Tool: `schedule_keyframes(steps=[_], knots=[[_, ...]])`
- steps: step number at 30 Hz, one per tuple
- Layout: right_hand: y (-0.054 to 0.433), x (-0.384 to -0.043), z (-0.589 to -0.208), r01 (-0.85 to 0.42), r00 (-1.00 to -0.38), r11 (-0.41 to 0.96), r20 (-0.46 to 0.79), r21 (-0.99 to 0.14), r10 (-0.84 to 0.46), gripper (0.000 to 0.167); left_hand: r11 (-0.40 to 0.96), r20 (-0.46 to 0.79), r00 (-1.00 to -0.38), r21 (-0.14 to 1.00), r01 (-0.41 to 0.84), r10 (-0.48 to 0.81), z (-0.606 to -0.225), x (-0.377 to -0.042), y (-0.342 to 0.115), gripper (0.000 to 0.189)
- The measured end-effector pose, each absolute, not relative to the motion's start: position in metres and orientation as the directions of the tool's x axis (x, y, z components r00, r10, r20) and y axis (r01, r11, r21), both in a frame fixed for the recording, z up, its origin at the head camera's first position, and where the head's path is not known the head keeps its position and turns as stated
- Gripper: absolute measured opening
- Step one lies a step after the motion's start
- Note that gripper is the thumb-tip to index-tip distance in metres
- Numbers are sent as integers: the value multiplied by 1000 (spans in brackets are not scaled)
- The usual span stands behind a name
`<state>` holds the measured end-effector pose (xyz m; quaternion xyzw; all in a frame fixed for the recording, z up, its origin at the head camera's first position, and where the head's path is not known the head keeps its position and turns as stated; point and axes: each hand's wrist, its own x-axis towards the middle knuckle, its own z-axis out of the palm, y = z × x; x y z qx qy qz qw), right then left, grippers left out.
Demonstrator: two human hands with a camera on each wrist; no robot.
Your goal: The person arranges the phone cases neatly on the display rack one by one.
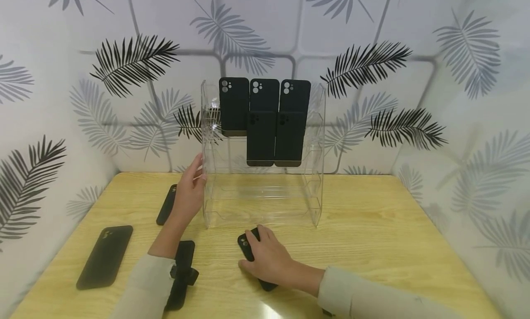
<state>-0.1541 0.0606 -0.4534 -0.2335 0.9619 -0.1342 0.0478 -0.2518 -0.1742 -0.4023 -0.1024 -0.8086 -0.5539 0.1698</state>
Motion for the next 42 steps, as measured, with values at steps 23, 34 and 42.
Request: schedule_keyframes(steps=[23, 34, 42], knots=[[58, -156, -440, -544, -825, 834, 237, -90, -512, 68, 373, 384, -923, 860, 349, -23, -400, -251, -173, 59], [54, -170, -394, -539, -779, 833, 452, -127, -435, 70, 381, 386, -922, 857, 347, -28, -401, -251, -172, 60], [49, -191, -367, -509, -759, 835, 568, -209, -320, 70, 367, 387, -921, 861, 351, -27, -402, -252, -174, 60]])
